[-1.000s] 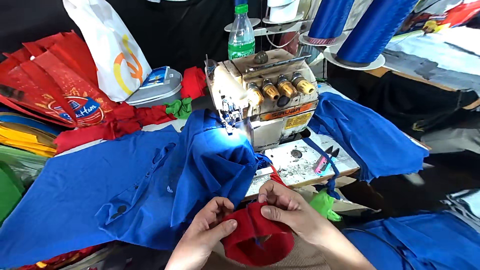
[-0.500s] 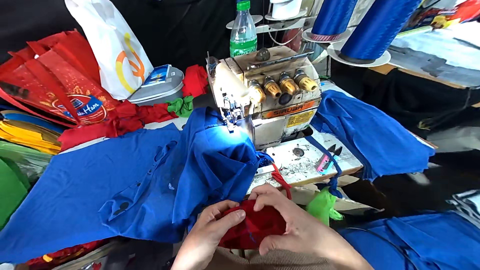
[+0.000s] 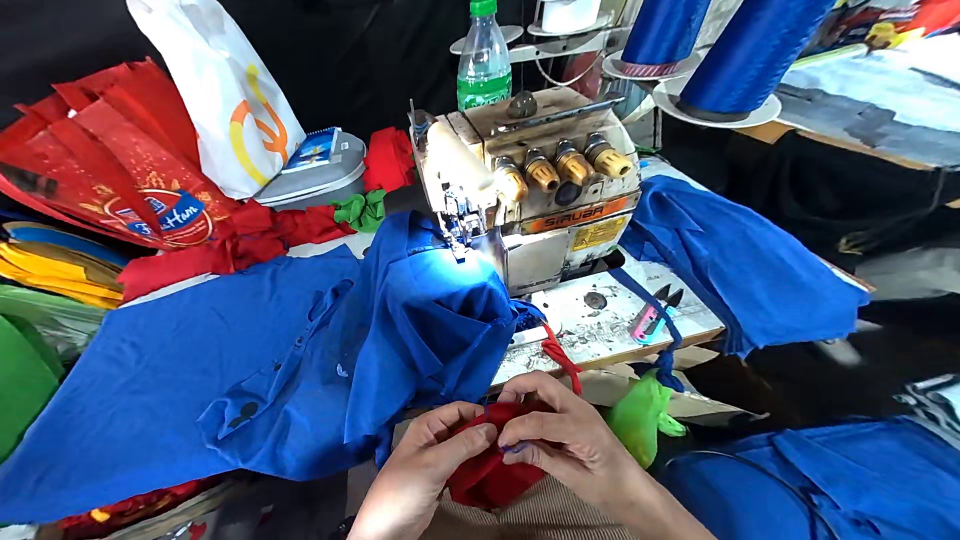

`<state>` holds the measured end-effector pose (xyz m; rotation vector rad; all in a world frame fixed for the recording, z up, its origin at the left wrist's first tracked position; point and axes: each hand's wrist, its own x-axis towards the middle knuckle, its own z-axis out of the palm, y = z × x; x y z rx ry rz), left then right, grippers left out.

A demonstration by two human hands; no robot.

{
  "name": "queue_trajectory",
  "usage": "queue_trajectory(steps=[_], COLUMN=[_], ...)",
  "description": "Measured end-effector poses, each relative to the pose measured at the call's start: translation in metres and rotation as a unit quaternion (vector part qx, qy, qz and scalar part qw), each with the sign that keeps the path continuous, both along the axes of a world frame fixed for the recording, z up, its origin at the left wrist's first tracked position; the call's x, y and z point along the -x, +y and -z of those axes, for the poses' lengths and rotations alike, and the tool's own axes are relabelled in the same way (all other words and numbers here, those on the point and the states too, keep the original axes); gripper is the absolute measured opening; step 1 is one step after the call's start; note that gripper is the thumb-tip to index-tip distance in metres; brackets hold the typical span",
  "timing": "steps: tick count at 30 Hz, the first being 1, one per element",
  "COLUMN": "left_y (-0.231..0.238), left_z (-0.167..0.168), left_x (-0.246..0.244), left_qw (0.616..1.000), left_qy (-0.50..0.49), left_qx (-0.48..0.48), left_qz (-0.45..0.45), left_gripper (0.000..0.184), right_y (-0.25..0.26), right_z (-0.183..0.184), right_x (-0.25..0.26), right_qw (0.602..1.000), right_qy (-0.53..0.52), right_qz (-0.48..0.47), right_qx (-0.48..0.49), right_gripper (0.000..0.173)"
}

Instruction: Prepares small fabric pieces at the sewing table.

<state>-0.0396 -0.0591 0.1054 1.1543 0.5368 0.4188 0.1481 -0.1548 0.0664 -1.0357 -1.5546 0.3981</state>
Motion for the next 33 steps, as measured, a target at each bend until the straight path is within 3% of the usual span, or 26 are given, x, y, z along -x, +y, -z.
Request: queue_trajectory(steps=[6,11,14,16,19,25,26,29,30,31,33], left_y=[-0.002,-0.007,-0.011,-0.014,-0.012,0.001,0.000,-0.002,-0.004,-0.006,-0.007], left_z=[0.004,0.006,0.009,0.011,0.008,0.001,0.000,-0.003,-0.004,-0.004,-0.004], left_x=[-0.001,-0.003,-0.003,-0.005,-0.004,0.005,0.005,0.001,-0.001,-0.002,-0.005], left_qw=[0.995,0.993,0.985,0.971,0.958,0.950,0.946,0.941,0.941,0.941,0.940], left_qy=[0.011,-0.006,-0.026,0.002,0.046,0.075,0.077,0.071,0.071,0.070,0.064], left_qx=[-0.096,-0.113,-0.169,-0.234,-0.276,-0.304,-0.314,-0.332,-0.331,-0.331,-0.334], left_qz=[-0.021,-0.020,-0.015,-0.040,-0.069,-0.019,-0.011,0.000,-0.004,-0.012,-0.033], left_gripper=[0.008,0.011,0.029,0.035,0.015,0.015,0.015,0.014,0.014,0.013,0.013], right_y=[0.002,0.002,0.002,0.001,-0.005,-0.014,-0.014,-0.010,-0.009,-0.009,-0.008], right_z=[0.009,0.009,0.007,0.006,-0.001,-0.009,-0.008,-0.004,-0.006,-0.008,-0.008], right_x=[0.002,0.005,0.003,0.002,-0.005,-0.027,-0.028,-0.023,-0.017,-0.011,0.000], right_qw=[0.996,0.995,0.993,0.992,0.985,0.956,0.954,0.956,0.956,0.957,0.960], right_qy=[0.083,0.092,0.108,0.112,0.098,0.090,0.087,0.095,0.111,0.130,0.170], right_qz=[0.012,0.048,0.046,0.042,0.007,-0.091,-0.098,-0.150,-0.151,-0.134,-0.080], right_qx=[-0.015,-0.012,0.004,0.033,0.138,0.263,0.268,0.231,0.227,0.222,0.208], right_gripper=[0.012,0.012,0.012,0.018,0.035,0.022,0.028,0.077,0.084,0.078,0.044])
